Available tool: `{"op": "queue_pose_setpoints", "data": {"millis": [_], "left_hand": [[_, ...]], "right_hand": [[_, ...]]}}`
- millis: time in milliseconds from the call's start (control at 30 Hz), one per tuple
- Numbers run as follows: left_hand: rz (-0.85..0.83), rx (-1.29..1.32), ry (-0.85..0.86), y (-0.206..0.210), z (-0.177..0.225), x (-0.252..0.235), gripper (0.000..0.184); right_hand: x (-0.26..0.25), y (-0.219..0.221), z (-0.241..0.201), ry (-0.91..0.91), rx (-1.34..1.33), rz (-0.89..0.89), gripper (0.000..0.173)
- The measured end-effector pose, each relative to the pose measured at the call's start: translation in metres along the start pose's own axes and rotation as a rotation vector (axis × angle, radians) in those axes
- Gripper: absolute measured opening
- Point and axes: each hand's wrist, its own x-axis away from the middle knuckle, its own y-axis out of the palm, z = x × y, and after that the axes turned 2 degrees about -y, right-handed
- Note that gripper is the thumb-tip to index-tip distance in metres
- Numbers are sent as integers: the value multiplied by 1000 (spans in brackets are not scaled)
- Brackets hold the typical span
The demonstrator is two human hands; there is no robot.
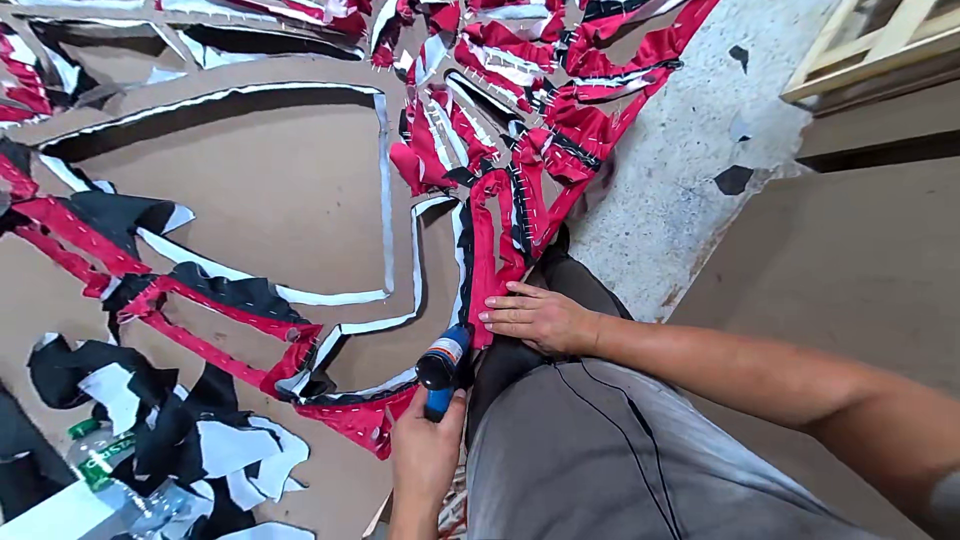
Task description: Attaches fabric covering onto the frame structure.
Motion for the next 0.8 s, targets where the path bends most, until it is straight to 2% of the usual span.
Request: {"op": "queue_pose_setpoints", "data": {"millis": [167, 500, 800], "left_hand": [[50, -131, 27, 2, 14, -1, 31], [89, -156, 91, 9, 45, -22, 30], [55, -96, 59, 10, 71, -38, 29]], "right_hand": [[-1, 2, 3, -13, 5, 14, 39], [-1, 4, 6, -15, -34, 66, 35], [-2, 5, 7, -12, -71, 153, 35]]}}
